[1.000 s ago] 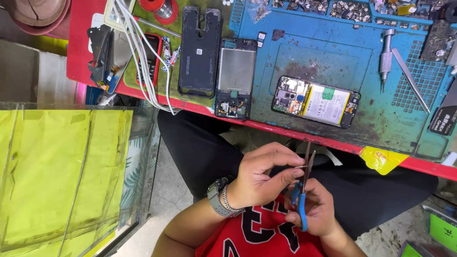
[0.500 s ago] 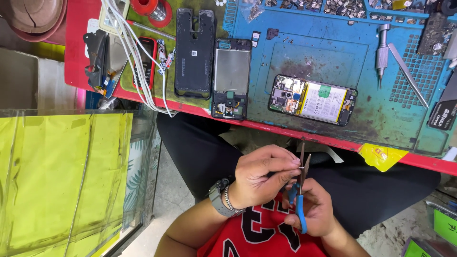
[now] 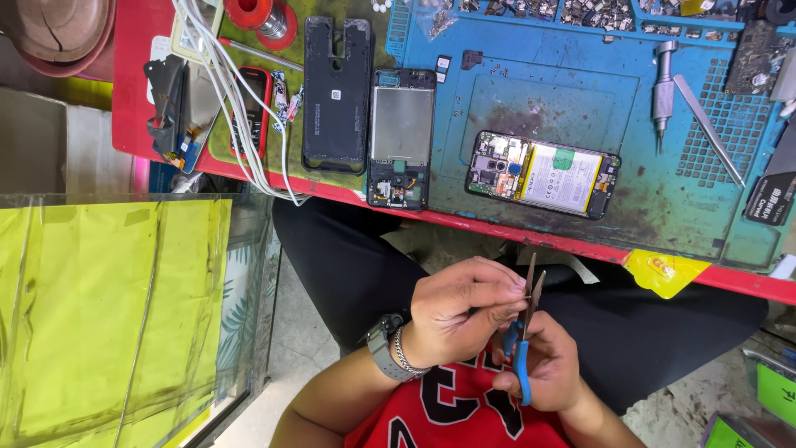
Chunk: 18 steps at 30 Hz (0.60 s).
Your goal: The person handles a disassembled smartphone, manipulating internal components and a battery. They then use scissors to cut a small piece of white material and apply adhesive from a tube to the phone's internal parts.
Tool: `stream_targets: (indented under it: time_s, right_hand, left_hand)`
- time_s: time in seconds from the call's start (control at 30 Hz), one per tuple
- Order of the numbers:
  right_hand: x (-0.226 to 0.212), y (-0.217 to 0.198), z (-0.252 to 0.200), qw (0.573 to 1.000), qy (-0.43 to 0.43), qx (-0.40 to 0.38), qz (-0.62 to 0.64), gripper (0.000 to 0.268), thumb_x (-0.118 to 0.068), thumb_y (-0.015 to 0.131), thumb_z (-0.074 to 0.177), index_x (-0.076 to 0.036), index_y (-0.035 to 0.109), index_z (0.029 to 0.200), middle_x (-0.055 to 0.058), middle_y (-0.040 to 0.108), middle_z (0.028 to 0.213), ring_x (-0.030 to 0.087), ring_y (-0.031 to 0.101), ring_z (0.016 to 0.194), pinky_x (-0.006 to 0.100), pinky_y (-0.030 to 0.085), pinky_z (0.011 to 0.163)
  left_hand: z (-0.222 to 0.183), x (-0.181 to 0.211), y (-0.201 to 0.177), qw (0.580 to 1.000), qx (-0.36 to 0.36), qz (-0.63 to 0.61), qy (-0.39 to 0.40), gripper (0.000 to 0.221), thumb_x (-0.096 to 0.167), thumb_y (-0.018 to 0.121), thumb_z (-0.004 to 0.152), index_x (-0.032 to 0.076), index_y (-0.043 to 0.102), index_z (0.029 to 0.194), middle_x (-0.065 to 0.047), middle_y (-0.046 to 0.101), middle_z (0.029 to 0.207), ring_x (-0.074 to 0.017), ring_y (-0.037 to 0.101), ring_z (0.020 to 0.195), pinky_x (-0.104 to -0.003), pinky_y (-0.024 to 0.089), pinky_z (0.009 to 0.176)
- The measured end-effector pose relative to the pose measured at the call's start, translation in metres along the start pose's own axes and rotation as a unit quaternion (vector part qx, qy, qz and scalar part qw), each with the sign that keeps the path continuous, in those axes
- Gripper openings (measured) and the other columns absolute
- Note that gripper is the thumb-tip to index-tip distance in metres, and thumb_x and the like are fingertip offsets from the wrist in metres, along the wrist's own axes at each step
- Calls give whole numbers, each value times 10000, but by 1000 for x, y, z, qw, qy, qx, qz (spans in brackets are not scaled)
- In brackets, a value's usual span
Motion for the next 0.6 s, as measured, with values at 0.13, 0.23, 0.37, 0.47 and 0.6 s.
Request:
stream_targets:
  time_s: [0.13, 0.23, 0.37, 0.47, 0.6]
  right_hand:
    - [-3, 5, 5, 1000, -15, -5, 4, 473, -320, 904, 817, -71, 574, 1047, 61, 649, 759, 163, 639, 608, 310, 585, 577]
    - [-3, 8, 6, 1000, -18, 1, -1, 482, -364, 902, 818, -78, 575, 1027, 58, 649, 786, 155, 649, 615, 300, 570, 580]
    - [0, 7, 6, 1000, -23, -2, 8, 446, -302, 886, 827, -69, 566, 1032, 55, 634, 740, 163, 656, 572, 301, 570, 535]
    - [1, 5, 4, 1000, -18, -1, 16, 444, -254, 892, 826, -57, 584, 1077, 78, 667, 752, 170, 684, 567, 302, 596, 534]
    - [2, -2, -4, 1000, 11, -3, 9, 628, -406, 918, 820, -16, 588, 1185, 49, 570, 757, 190, 723, 658, 311, 598, 611]
  left_hand:
    - [0, 0, 1, 1000, 5, 5, 2, 146, 14, 746, 962, 59, 691, 1089, -143, 703, 992, -312, 757, 938, -366, 692, 852]
    - [1, 0, 2, 1000, 7, 6, 8, 132, 27, 741, 968, 55, 688, 1086, -146, 705, 989, -315, 757, 935, -369, 692, 855]
    - [1, -1, 3, 1000, 9, -11, 4, 117, 29, 737, 969, 50, 688, 1074, -148, 704, 981, -329, 754, 932, -394, 694, 862]
    - [1, 0, 2, 1000, 1, -20, -6, 103, 33, 726, 979, 47, 687, 1073, -146, 704, 989, -331, 754, 947, -401, 693, 878]
    - [3, 0, -3, 998, -27, -31, -52, 92, 80, 717, 990, 40, 693, 1070, -159, 716, 1019, -299, 757, 981, -370, 675, 906]
Point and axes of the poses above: each hand's wrist, its own z-axis towards the middle knuckle, its own y-axis out of the palm, x = y × z, the point moved 1 cm from there along z, towards the middle knuckle
